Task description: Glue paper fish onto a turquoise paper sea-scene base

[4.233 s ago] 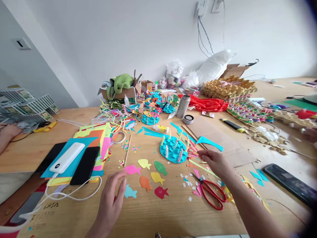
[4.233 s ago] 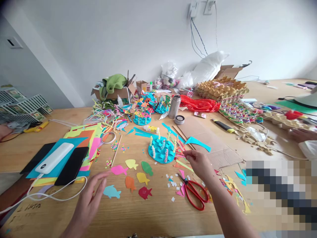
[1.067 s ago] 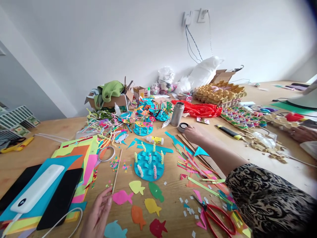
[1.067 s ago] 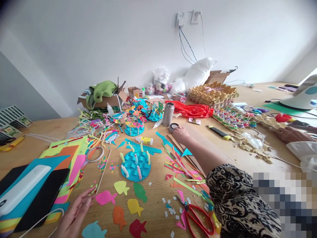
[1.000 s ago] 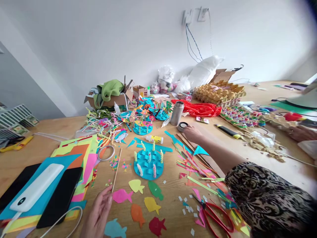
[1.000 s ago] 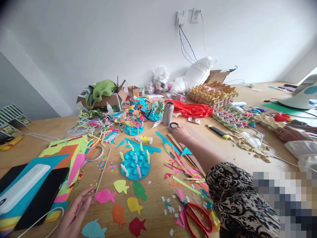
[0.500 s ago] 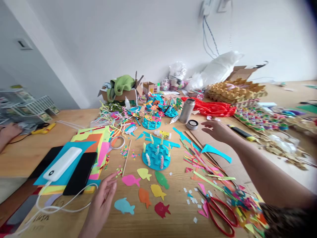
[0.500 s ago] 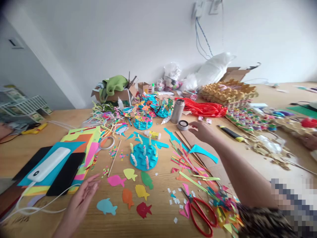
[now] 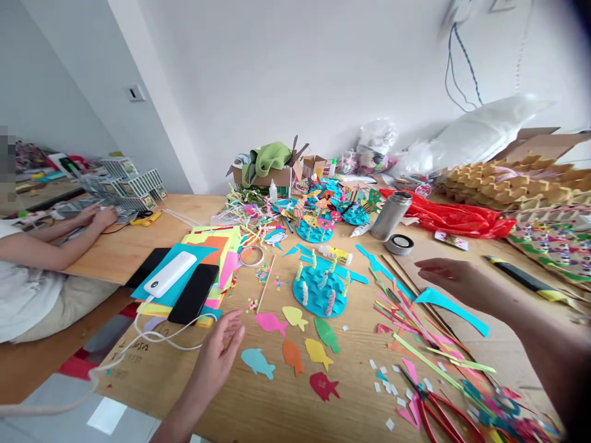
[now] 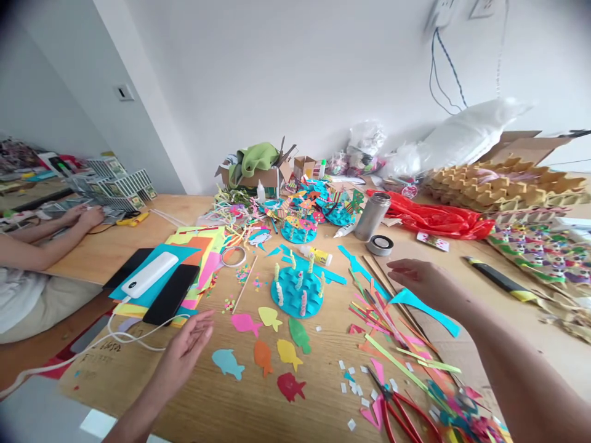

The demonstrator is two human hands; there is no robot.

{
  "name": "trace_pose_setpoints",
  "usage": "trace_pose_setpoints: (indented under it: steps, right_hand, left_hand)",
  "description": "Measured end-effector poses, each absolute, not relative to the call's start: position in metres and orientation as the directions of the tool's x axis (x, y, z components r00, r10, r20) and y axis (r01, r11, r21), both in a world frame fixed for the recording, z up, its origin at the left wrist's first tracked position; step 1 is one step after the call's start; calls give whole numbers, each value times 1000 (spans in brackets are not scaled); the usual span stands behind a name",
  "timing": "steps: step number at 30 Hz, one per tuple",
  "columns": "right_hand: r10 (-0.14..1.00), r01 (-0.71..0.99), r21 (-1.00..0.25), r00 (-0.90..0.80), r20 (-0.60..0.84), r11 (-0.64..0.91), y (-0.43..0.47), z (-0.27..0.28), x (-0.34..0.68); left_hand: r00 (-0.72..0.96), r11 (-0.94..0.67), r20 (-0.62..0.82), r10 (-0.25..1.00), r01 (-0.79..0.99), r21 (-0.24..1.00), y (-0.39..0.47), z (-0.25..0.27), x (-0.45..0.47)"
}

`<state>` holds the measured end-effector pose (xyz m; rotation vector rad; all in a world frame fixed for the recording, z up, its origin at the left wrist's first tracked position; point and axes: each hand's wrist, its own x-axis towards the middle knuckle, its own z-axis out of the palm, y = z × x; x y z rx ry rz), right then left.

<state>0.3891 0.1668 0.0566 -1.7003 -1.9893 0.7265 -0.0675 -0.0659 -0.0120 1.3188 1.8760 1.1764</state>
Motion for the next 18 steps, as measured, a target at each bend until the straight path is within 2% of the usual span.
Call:
trace_pose_setpoints:
  steps: [5, 9, 14, 18]
  right_hand:
    - [979, 792, -591, -203, -15, 155, 167, 55, 387]
    - [979, 804, -564, -198, 41, 186, 155, 57, 382]
    - [977, 785, -583, -149, 153, 211, 107, 64, 352]
    - [960, 769, -577, -183, 213, 275, 62, 52, 326]
  left_hand:
    - [-344, 144, 23, 939, 452, 880, -61, -14, -71]
    - [-333, 133, 43, 942, 487, 863, -58, -14, -73]
    - [-334, 143, 84, 939, 600, 787, -67, -9, -75]
    - [-303, 121, 133, 944, 690, 713, -80, -10, -79]
